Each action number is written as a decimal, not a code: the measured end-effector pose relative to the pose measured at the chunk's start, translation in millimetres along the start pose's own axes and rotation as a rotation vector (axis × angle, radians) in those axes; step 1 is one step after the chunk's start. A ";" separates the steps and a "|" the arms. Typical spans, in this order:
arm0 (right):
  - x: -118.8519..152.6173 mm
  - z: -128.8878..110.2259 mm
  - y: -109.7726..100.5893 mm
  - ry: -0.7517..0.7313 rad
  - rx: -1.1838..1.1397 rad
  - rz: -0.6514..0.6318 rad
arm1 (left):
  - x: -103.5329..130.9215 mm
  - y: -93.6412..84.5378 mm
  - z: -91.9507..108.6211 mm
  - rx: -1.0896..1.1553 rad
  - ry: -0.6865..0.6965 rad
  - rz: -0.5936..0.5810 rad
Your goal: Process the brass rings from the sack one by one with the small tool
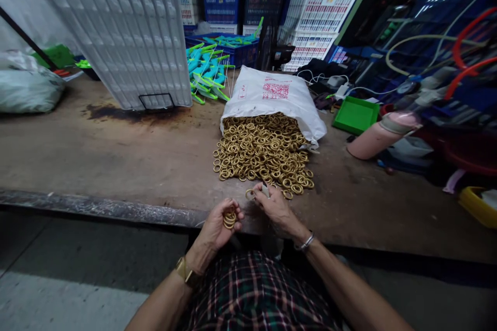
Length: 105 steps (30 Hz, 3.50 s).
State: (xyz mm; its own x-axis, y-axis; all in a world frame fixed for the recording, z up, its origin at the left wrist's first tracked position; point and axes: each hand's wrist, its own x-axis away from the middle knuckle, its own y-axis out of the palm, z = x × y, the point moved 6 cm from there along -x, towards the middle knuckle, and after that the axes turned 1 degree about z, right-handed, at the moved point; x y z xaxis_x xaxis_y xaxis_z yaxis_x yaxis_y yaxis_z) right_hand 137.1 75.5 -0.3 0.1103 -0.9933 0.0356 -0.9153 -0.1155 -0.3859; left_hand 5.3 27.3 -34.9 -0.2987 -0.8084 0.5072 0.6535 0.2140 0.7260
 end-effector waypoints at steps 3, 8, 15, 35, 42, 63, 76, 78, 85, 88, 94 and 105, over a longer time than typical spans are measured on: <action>3.6 -3.1 4.3 -0.001 -0.017 -0.023 | -3.8 0.2 1.0 -0.083 0.037 0.033; 6.9 -5.6 9.8 -0.019 -0.029 -0.053 | -6.4 8.3 2.4 -0.250 0.125 -0.004; 6.0 -4.0 11.9 0.017 -0.039 -0.080 | -6.9 8.2 8.2 -0.556 0.270 0.101; 2.9 -0.2 13.8 0.034 0.056 -0.068 | -1.6 15.7 -6.4 -0.468 0.153 -0.058; 3.4 4.0 15.0 0.036 0.011 -0.084 | 2.7 18.6 -6.5 -0.398 0.161 -0.083; 19.2 2.7 27.8 -0.201 0.597 -0.305 | 19.3 24.2 13.2 -0.749 0.449 0.007; 10.7 21.4 -20.3 -0.039 0.846 0.054 | 6.3 17.8 -0.6 -0.290 0.086 -0.047; 9.1 24.2 -20.8 -0.011 0.897 0.045 | 4.3 13.6 -3.6 -0.233 0.060 -0.048; 6.5 27.0 -16.4 0.013 0.952 0.078 | -5.5 5.3 -13.5 0.000 -0.082 -0.018; 4.9 31.1 -17.3 -0.010 0.929 0.102 | -10.2 2.0 -11.4 -0.021 -0.056 0.034; 1.3 17.9 -21.0 -0.092 0.588 0.123 | -15.2 10.7 -1.7 -0.251 0.056 0.014; 4.3 -3.0 5.3 -0.009 -0.086 -0.201 | -10.1 19.0 12.5 -0.652 0.244 0.043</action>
State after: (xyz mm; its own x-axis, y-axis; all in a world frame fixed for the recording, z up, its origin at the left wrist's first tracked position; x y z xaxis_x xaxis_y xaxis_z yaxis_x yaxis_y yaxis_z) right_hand 131.6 70.6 0.5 0.2967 -0.9502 0.0956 -0.9041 -0.3117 -0.2923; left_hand 12.0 46.4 -20.4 -0.1479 -0.9232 0.3547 0.9683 -0.0623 0.2417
